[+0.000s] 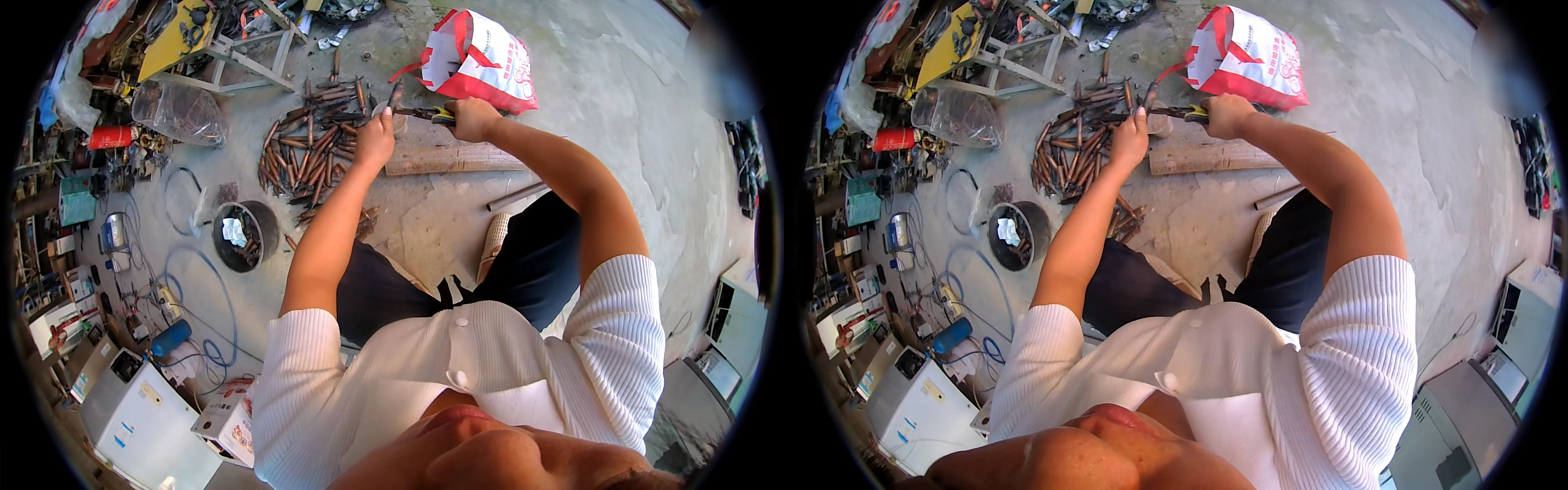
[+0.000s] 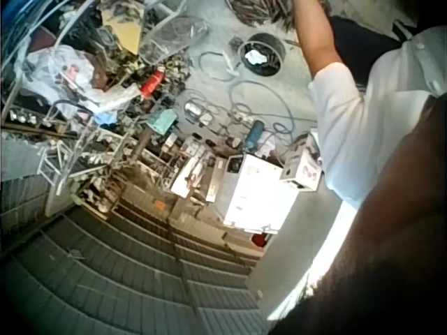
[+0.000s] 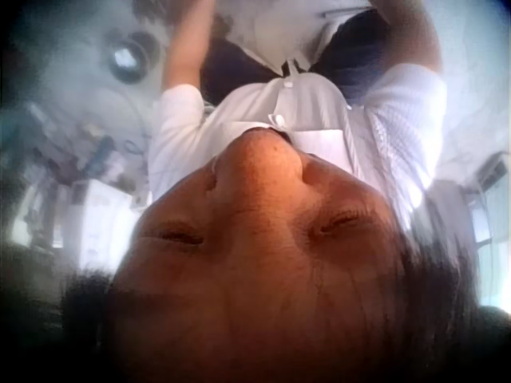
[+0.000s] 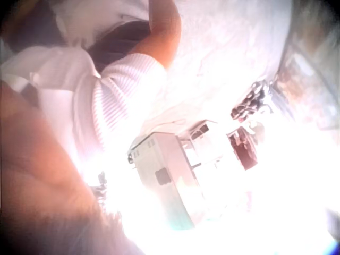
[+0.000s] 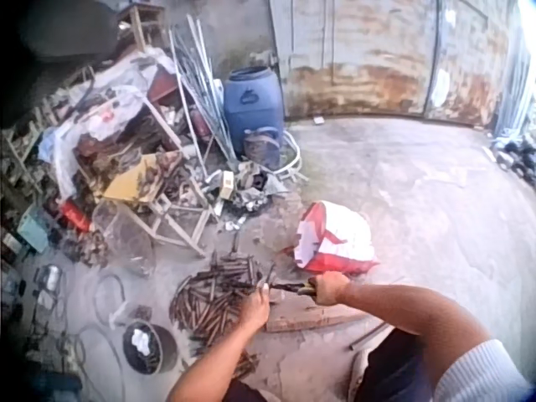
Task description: The person strips copper wire by hand using pliers and a small container to collect the insulation scraps.
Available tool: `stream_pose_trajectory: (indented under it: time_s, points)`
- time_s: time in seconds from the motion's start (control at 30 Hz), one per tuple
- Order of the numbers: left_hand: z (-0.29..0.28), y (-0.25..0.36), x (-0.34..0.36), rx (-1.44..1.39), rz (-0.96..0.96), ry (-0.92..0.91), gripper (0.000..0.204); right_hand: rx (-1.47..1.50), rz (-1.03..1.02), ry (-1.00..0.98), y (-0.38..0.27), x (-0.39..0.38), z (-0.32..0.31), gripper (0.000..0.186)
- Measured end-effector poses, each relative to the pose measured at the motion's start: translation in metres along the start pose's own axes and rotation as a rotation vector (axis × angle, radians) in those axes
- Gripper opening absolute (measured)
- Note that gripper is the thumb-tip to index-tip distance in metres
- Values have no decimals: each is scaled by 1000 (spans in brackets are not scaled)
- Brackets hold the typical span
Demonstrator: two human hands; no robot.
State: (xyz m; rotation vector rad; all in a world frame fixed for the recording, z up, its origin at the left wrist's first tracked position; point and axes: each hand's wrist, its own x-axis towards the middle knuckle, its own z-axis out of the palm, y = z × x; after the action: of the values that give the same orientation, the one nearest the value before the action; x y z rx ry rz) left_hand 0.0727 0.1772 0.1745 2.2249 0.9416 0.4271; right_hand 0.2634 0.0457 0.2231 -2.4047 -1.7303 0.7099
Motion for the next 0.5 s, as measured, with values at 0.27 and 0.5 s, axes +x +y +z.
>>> stream_pose_trajectory:
  time_s: [0.27,0.5]
  points:
    - [-7,8,-1,-3,-25,-69,53,-74,-198,-40,21,14,-18,31]
    - [-7,15,1,-89,-196,164,62,160,93,28,-23,3,1,34]
